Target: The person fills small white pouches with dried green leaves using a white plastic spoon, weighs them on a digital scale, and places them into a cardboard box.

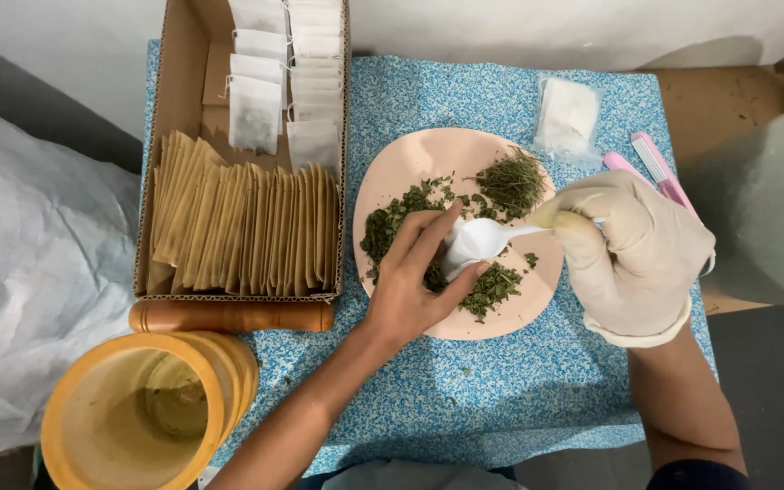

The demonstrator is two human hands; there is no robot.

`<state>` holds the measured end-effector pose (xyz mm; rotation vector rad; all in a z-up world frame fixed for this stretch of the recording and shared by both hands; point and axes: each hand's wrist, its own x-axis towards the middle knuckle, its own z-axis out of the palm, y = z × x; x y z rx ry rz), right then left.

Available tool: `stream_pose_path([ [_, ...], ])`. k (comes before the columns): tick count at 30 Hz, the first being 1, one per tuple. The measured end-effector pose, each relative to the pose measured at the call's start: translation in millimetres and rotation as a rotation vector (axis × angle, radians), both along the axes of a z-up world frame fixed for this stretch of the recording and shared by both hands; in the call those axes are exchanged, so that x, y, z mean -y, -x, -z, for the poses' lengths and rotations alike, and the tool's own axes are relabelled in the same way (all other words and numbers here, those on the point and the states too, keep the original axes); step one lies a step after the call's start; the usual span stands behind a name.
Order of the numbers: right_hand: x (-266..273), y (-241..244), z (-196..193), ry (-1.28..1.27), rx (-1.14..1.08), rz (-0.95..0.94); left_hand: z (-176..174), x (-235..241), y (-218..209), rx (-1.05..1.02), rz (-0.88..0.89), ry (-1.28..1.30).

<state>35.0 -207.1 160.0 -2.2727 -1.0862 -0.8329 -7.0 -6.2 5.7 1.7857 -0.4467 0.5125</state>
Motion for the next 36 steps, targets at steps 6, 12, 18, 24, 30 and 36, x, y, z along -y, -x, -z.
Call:
stream_pose_path([
  [6, -0.2, -0.7, 1.4, 0.012, -0.013, -0.041, 6.1, -0.9, -3.0, 0.056, -0.040, -0.020],
  [12, 28.2, -2.1, 2.3, -0.297, -0.041, 0.100, -7.6, -2.6, -8.7, -0.383, 0.018, 0.420],
  [18, 60.6, -22.4, 20.0, -0.330, -0.353, 0.275, -8.3, -2.0, -7.0, -0.332, 0.129, 0.603],
  [24, 16.1, -67.1, 3.5, 0.118, -0.632, 0.209, -13.1, -17.0, -9.6, 0.007, -0.169, 0.105],
  [30, 24.8, -122.6, 80.2, -0.184, -0.857, -0.054, -14.0, -14.6, -7.3, 0.031, -0.256, -0.044],
  [36, 31.8, -140.3, 121.0, -0.313, -1.204, -0.193, -19.2, -12.4, -12.6, -0.006, -0.214, -0.017],
])
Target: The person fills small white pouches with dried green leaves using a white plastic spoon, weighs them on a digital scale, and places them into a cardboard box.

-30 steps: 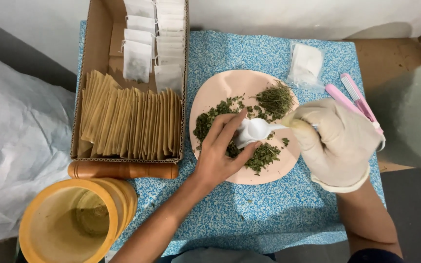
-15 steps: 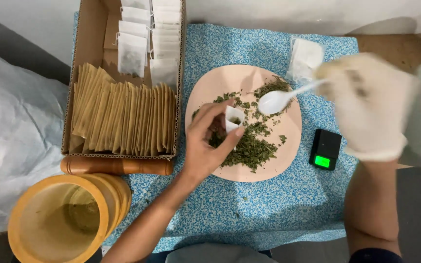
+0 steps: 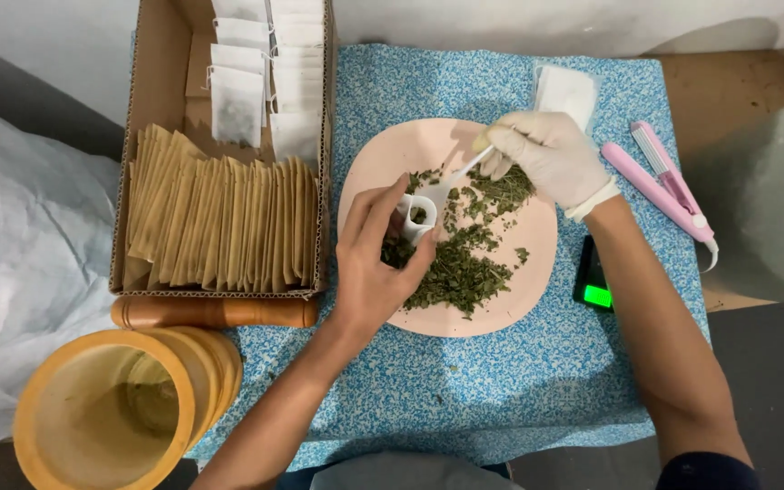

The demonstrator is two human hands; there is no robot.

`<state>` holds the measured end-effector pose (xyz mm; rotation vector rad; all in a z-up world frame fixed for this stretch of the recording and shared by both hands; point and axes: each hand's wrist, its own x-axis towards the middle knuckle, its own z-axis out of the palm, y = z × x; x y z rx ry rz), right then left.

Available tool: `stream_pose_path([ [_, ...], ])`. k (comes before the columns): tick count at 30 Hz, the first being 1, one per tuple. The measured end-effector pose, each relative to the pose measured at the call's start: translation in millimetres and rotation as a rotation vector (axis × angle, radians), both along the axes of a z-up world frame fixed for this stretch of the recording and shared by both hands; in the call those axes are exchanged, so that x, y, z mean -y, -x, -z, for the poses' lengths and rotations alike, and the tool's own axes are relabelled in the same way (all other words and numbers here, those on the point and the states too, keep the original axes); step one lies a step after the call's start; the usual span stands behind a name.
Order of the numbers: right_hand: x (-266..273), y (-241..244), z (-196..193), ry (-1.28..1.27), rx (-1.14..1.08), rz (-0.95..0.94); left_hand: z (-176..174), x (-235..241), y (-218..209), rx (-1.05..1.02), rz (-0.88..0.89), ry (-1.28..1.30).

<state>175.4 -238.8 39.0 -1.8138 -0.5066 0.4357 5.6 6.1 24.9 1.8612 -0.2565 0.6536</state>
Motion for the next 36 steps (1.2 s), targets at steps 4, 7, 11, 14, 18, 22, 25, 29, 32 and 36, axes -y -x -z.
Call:
stream_pose_path([
  [4, -7.3, 11.2, -11.5, -0.006, -0.040, -0.023, -2.7, 0.0, 1.2, -0.015, 0.001, 0.012],
  [7, -0.7, 4.4, -6.0, 0.040, -0.055, -0.037, -1.4, -0.2, 1.5, -0.012, -0.014, 0.006],
  [11, 11.1, -5.1, -2.5, 0.029, -0.056, -0.010, 4.1, -0.3, 0.2, 0.004, -0.009, 0.014],
  [14, 13.2, -1.2, -19.5, 0.054, -0.034, 0.017, 4.4, 1.3, 0.4, 0.007, -0.005, 0.014],
  [18, 13.5, 10.5, -42.0, 0.065, 0.019, 0.110, 3.9, 2.7, 0.7, 0.018, -0.007, 0.000],
  [22, 16.8, 20.7, -67.2, 0.050, 0.062, 0.183, 8.5, 4.2, 2.5, -0.005, -0.025, -0.018],
  [25, 17.4, 27.3, -73.3, -0.092, 0.202, 0.136, 12.0, 5.2, 4.9, -0.058, -0.038, -0.071],
  [29, 2.1, 44.9, -88.0, -0.046, 0.273, 0.190, 12.1, 5.3, 5.5, -0.044, -0.018, -0.058],
  [32, -3.9, 56.4, -93.7, 0.007, 0.352, 0.177, 15.5, 5.7, 4.4, -0.035, -0.012, -0.048],
  [36, -7.9, 69.3, -94.5, 0.019, 0.483, 0.150, 16.6, 4.8, 4.5, -0.052, -0.010, -0.056],
])
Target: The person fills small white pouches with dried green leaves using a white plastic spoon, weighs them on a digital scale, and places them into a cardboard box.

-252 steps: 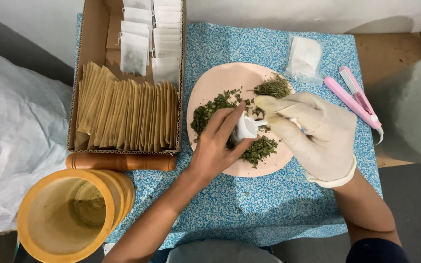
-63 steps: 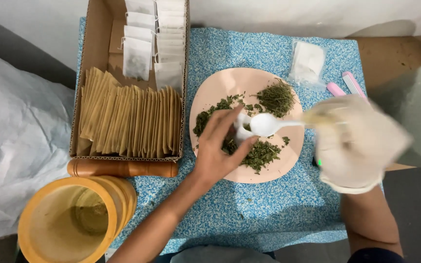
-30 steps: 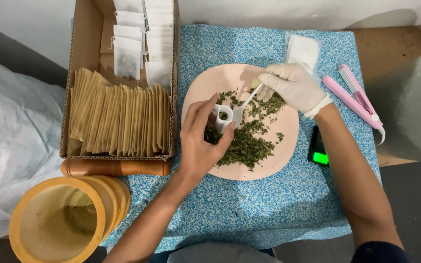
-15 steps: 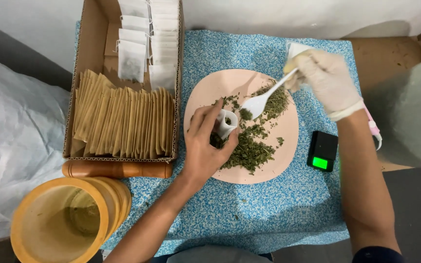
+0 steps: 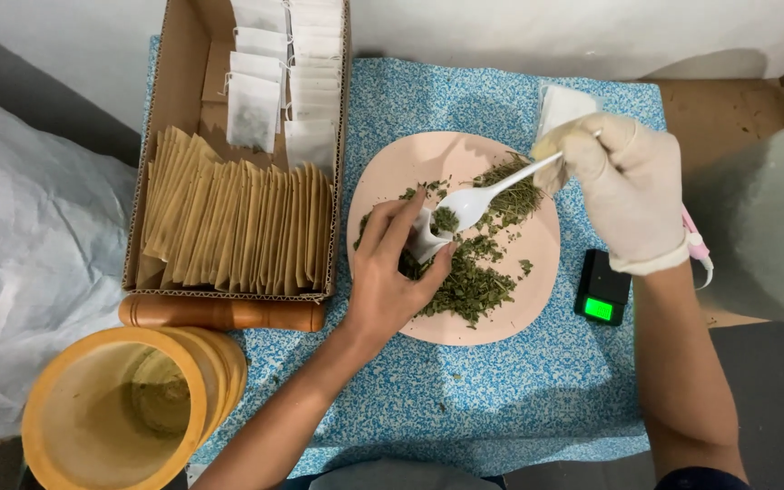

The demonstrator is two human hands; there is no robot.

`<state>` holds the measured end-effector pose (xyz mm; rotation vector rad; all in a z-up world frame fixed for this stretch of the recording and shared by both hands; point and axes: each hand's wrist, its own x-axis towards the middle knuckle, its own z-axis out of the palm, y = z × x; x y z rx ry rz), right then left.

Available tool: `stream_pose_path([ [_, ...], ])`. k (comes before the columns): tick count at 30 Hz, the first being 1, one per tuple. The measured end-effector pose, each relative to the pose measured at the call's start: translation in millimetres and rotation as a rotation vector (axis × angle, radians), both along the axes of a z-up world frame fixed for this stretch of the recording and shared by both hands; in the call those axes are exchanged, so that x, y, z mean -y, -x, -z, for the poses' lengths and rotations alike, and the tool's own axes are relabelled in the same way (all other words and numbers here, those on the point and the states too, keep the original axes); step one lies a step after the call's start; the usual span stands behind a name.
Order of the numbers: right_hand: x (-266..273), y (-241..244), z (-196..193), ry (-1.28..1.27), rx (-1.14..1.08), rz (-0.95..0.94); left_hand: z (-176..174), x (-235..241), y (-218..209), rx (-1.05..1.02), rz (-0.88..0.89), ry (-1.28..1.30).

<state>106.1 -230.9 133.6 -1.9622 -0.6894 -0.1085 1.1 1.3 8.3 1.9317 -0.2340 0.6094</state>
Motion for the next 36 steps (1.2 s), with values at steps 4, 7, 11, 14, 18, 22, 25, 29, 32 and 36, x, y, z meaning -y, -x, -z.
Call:
stream_pose_path([
  [4, -4.3, 14.2, -8.2, 0.045, 0.061, 0.014, -1.4, -0.3, 0.8, 0.025, -0.013, -0.017],
  [7, -6.3, 25.5, -16.6, 0.149, 0.214, 0.001, -0.9, -0.1, 1.4, 0.008, -0.016, -0.017],
  [11, -6.6, 36.3, -20.9, 0.232, 0.429, -0.020, 0.6, -0.4, 0.7, 0.009, -0.001, -0.004],
  [14, -6.6, 43.5, -25.6, 0.229, 0.496, -0.040, -0.2, -0.4, 0.9, 0.003, 0.014, 0.007],
  [18, 0.9, 53.0, -38.6, 0.167, 0.448, 0.120, -7.8, 2.4, 1.2, -0.037, -0.006, 0.110],
  [22, 21.9, 50.5, -23.4, 0.116, 0.304, 0.283, -1.5, 4.0, -0.1, -0.266, 0.114, 0.548],
  [25, 42.0, 53.6, 18.2, 0.129, 0.100, 0.314, -1.8, 4.6, -0.3, -0.445, 0.304, 1.072],
  [29, 47.2, 90.5, 66.3, 0.122, -0.067, 0.444, -21.9, 7.2, 2.2, -0.569, 0.337, 1.264],
  [32, 37.0, 119.7, 82.3, 0.110, -0.027, 0.488, -17.9, 8.7, 5.6, -0.517, 0.355, 1.125],
  [36, 33.8, 144.9, 101.2, 0.192, 0.066, 0.460, -21.5, 7.1, 8.3, -0.347, 0.369, 0.823],
])
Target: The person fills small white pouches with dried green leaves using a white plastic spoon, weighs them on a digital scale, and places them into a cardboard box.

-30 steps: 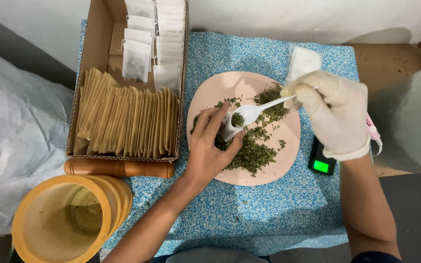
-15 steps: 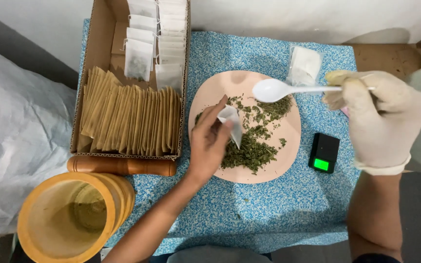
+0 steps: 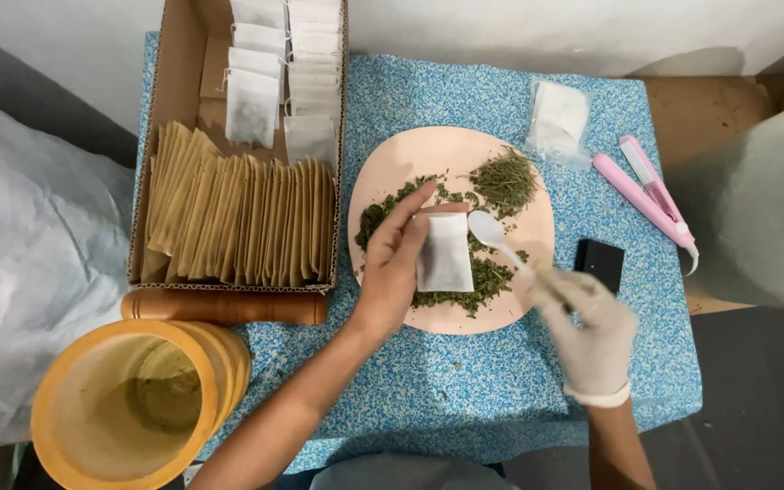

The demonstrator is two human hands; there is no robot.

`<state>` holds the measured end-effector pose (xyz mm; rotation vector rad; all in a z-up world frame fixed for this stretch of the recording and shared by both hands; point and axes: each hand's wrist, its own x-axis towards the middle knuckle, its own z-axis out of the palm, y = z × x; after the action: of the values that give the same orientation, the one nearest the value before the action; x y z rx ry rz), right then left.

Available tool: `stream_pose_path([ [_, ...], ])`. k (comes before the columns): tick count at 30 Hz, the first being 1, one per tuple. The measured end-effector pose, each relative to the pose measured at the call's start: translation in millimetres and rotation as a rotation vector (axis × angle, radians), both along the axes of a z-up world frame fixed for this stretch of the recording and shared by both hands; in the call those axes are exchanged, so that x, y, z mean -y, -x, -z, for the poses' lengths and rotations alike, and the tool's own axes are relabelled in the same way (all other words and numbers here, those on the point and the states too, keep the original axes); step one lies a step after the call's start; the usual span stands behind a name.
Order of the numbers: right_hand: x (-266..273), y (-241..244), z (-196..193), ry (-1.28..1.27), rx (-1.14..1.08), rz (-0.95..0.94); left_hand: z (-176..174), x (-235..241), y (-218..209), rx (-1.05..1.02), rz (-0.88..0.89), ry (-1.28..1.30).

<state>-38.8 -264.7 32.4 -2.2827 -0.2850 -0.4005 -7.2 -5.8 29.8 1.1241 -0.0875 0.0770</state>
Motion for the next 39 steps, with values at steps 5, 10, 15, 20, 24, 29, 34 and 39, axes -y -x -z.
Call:
stream_pose_path([
  [5, -1.6, 11.6, -12.2, 0.263, 0.028, -0.131, -1.8, -1.5, 0.1, 0.115, 0.012, -0.058],
  [10, -26.2, -5.8, -46.0, -0.001, -0.021, -0.135, -8.9, 0.7, 3.5, 0.308, 0.101, -0.116],
  [15, -58.1, -62.7, -44.6, -0.314, -0.476, -0.220, -17.1, -5.5, 2.5, 0.363, 0.146, -0.265],
  [20, -60.8, -96.2, -24.7, -0.400, -0.269, -0.437, -13.2, -10.2, 0.1, 0.393, 0.064, -0.371],
  [24, -61.8, -96.3, -22.2, -0.421, -0.259, -0.513, -11.3, -7.9, -5.5, 0.403, 0.001, -0.438],
  [29, -40.2, -93.6, 13.4, -0.525, -0.234, -0.500, -4.8, -2.9, -0.9, 0.351, -0.006, -0.526],
  [34, -39.6, -93.8, 30.5, -0.575, -0.248, -0.450, -0.2, -4.5, -7.5, 0.227, -0.011, -0.456],
  [39, -54.6, -89.2, 13.7, -0.623, -0.295, -0.516, -2.1, 1.3, -7.0, 0.142, -0.114, -0.401],
])
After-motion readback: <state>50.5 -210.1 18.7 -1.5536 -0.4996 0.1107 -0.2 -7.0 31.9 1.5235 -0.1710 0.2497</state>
